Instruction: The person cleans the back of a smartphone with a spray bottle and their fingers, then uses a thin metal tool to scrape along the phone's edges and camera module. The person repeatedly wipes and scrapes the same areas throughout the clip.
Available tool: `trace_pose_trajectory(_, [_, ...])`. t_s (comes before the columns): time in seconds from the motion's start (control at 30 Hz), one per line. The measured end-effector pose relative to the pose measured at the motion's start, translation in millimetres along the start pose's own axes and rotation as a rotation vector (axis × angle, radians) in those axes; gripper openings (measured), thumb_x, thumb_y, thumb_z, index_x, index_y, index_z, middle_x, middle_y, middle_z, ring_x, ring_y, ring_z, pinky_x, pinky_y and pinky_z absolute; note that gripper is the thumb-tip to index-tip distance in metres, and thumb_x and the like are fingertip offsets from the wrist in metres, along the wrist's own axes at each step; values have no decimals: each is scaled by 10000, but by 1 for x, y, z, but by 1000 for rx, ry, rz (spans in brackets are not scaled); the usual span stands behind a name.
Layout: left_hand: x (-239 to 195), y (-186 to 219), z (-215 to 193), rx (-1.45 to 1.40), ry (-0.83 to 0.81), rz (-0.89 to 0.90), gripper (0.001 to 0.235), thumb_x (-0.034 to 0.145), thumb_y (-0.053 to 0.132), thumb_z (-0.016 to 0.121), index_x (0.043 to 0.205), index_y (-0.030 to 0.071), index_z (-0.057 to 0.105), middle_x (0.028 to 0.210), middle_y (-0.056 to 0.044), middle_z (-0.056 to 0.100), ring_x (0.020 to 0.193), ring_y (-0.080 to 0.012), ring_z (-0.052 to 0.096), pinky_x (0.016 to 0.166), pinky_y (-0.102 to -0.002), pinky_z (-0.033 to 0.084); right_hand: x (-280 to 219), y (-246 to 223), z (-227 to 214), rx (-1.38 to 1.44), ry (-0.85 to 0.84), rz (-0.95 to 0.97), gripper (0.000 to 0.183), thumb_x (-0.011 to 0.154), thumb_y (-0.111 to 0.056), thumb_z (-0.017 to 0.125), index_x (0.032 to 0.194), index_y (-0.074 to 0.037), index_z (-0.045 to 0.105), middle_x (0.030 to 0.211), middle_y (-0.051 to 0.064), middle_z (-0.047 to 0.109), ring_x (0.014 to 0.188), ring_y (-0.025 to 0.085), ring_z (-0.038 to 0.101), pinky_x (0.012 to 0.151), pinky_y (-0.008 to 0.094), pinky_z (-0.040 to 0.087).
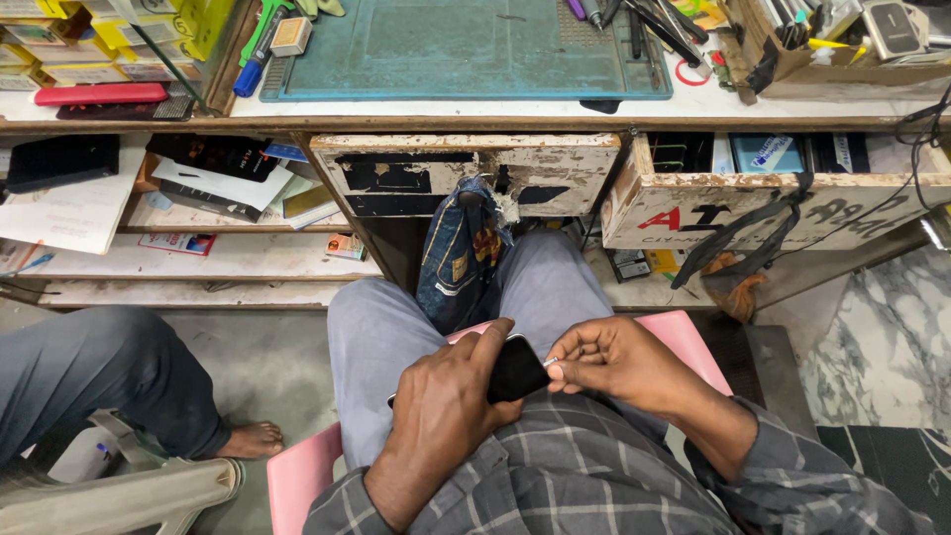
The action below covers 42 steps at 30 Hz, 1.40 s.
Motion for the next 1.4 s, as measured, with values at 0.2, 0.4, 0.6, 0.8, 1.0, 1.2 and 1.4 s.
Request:
trace_pose_trajectory(0.2, [-2, 6, -4, 48, 28, 61, 865, 600, 322, 908, 1361, 116, 554, 935, -92, 684, 802, -282, 702, 672, -420, 547, -7, -8, 1, -2, 38, -14, 152, 881, -66, 745, 987, 41, 738, 885, 81, 779, 824, 146, 778, 731, 272, 618])
trace_pose_trajectory(0.4, [-19, 22, -28, 106, 257, 287, 691, 708, 331, 865, 1306, 84, 623, 822, -32, 619, 727, -205, 639, 612, -371, 474, -44, -59, 10, -283, 249, -250, 164, 823, -46, 803, 967, 30, 784, 859, 82, 818, 774, 140, 774, 696, 251, 624])
trace_pose_trajectory(0.6, [-44, 34, -56, 132, 586, 576, 419, 831, 231, 902, 1092, 88, 608, 875, -9, 635, 722, -177, 610, 598, -347, 422, -112, -141, 61, -729, 319, -910, 178, 834, -46, 817, 978, 18, 736, 944, 117, 790, 858, 202, 812, 736, 264, 643])
trace_pose_trajectory(0.8, [-55, 39, -71, 145, 676, 657, 449, 811, 217, 964, 988, 120, 563, 901, -15, 664, 712, -171, 642, 569, -328, 437, -132, -155, 82, -772, 270, -1081, 167, 863, -39, 818, 992, 6, 721, 993, 129, 783, 921, 219, 819, 768, 296, 671])
trace_pose_trajectory(1.0, [-62, 43, -78, 168, 722, 698, 458, 789, 234, 990, 912, 153, 556, 891, 0, 656, 704, -166, 653, 550, -318, 416, -129, -149, 82, -688, 242, -1062, 153, 855, -52, 843, 947, -17, 725, 992, 124, 791, 880, 188, 828, 727, 274, 673])
trace_pose_trajectory(1.2, [-54, 36, -74, 137, 644, 642, 422, 785, 250, 968, 963, 123, 607, 883, -5, 655, 712, -169, 629, 562, -331, 418, -124, -147, 81, -699, 275, -1020, 186, 837, -59, 853, 957, -4, 722, 973, 111, 789, 895, 198, 822, 748, 277, 668])
trace_pose_trajectory(1.4, [-21, 16, -54, -5, 309, 369, 554, 642, 332, 898, 1073, 97, 642, 851, -33, 656, 771, -229, 670, 647, -382, 507, -73, -100, 41, -442, 347, -627, 157, 806, -35, 834, 936, 9, 757, 916, 95, 804, 817, 149, 799, 696, 260, 650])
Point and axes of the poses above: each hand's wrist, its own x-axis towards the middle knuckle, its own z-axis out of the palm, y = z × x, the point moved 10 cm from there along x, towards the middle knuckle
